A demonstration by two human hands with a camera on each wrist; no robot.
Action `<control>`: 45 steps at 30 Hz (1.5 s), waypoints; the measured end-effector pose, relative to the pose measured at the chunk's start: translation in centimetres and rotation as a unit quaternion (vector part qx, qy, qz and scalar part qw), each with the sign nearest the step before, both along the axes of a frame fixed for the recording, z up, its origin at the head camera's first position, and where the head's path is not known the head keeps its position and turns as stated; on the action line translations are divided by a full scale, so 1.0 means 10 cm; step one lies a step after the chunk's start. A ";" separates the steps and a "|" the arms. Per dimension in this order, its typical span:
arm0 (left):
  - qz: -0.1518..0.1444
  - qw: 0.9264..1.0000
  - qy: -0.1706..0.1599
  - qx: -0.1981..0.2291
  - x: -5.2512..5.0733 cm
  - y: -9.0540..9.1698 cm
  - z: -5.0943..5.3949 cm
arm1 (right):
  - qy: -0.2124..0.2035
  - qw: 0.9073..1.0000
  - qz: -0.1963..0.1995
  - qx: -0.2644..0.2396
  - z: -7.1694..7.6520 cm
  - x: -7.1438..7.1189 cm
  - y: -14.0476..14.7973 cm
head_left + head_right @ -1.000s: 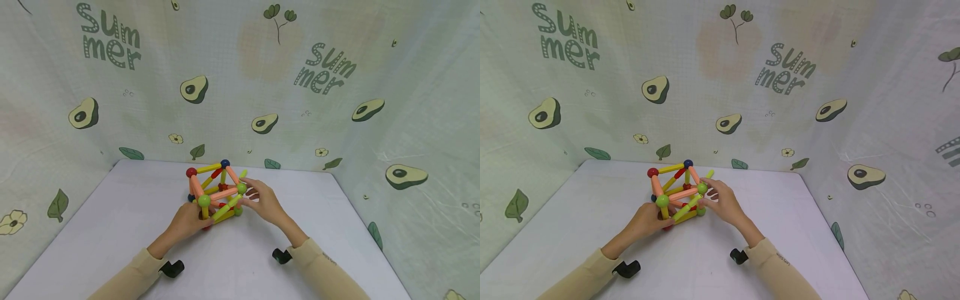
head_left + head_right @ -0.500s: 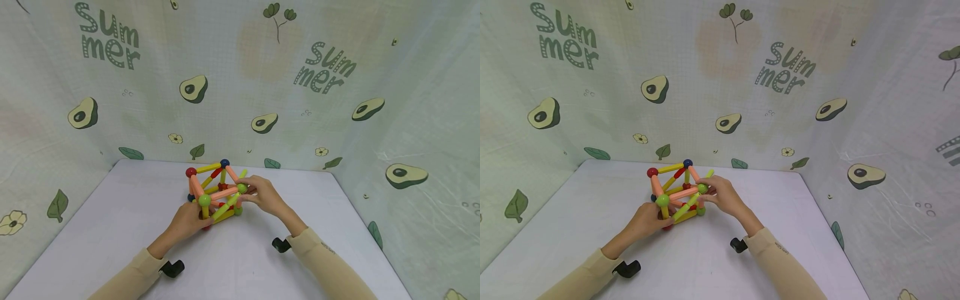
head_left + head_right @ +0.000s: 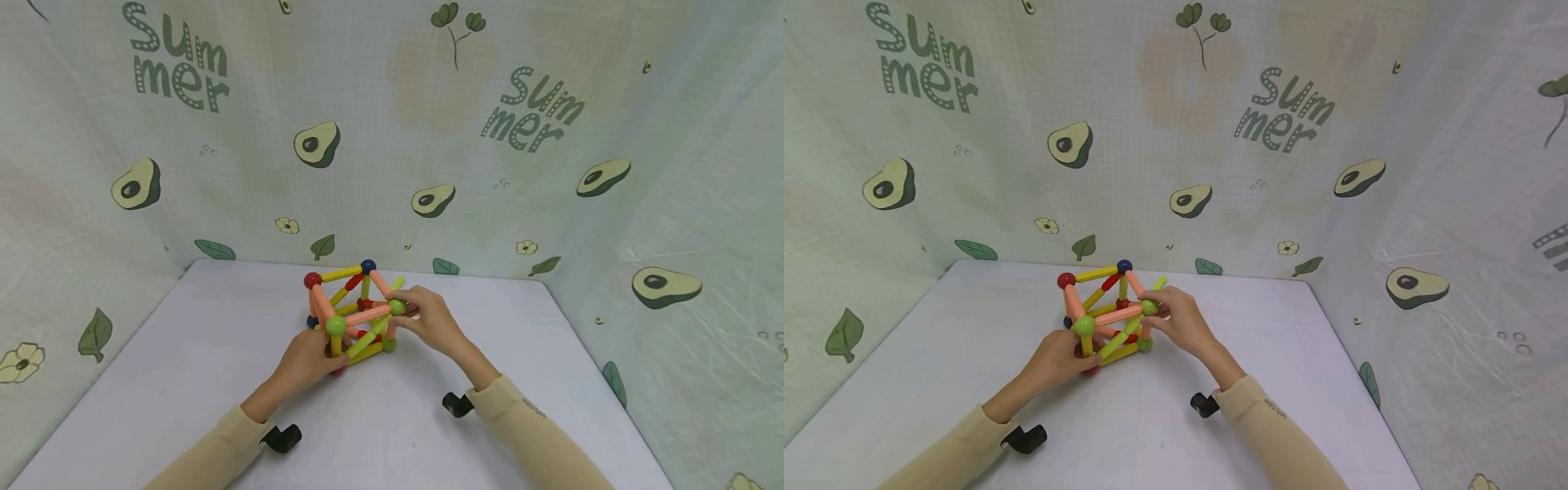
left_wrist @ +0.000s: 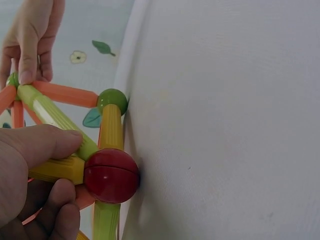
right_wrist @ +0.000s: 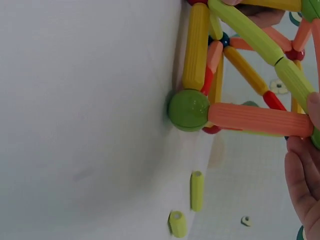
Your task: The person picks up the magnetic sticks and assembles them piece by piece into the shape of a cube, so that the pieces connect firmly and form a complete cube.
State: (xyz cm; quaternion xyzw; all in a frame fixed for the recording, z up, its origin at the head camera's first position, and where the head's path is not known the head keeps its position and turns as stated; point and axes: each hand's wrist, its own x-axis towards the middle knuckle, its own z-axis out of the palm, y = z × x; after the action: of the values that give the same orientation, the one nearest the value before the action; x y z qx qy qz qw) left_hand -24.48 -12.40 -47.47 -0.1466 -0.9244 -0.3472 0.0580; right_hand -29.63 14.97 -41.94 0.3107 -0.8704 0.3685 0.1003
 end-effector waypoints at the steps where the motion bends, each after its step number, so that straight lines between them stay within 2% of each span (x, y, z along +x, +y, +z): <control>1: 0.001 1.000 0.001 0.000 0.00 0.00 0.00 | 0.004 1.000 -0.002 0.002 0.00 0.01 -0.01; 8: 0.006 1.000 -0.002 -0.010 0.00 -0.03 -0.01 | 0.039 0.999 -0.011 0.017 -0.02 0.09 -0.03; 12: 0.006 1.000 0.004 -0.009 -0.01 -0.03 -0.02 | 0.039 0.999 -0.015 0.019 -0.03 0.13 -0.02; 18: 0.001 1.000 -0.005 -0.004 -0.01 -0.06 -0.02 | 0.036 0.999 -0.006 0.027 -0.03 0.16 0.03; 23: 0.006 1.000 -0.012 0.000 0.00 -0.11 0.02 | 0.040 0.999 0.001 0.030 -0.02 0.17 0.04; 27: -0.014 1.000 -0.007 0.022 0.03 -0.19 0.08 | 0.052 0.998 0.006 0.026 -0.01 0.18 0.04; 29: -0.025 0.999 0.001 0.033 0.04 -0.23 0.11 | 0.057 0.998 0.007 0.025 -0.01 0.19 0.05; 32: -0.020 0.998 0.022 0.051 0.05 -0.30 0.15 | 0.061 0.998 0.006 0.028 -0.01 0.21 0.06; 37: 0.004 0.992 0.092 0.089 0.01 -0.38 0.23 | 0.062 0.997 0.005 0.037 0.00 0.25 0.10; 41: 0.020 0.987 0.134 0.091 -0.11 -0.43 0.34 | 0.066 0.997 0.004 0.040 0.01 0.28 0.15; 45: 0.012 0.989 0.127 0.081 -0.28 -0.45 0.44 | 0.068 0.997 0.005 0.035 0.01 0.31 0.21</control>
State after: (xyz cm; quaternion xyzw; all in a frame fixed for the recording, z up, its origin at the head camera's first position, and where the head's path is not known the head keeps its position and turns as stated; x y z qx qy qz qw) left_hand -27.32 -16.88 -43.04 -0.1732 -0.8802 -0.3986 0.1905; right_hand -26.53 17.04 -41.83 0.3430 -0.8724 0.3160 0.1464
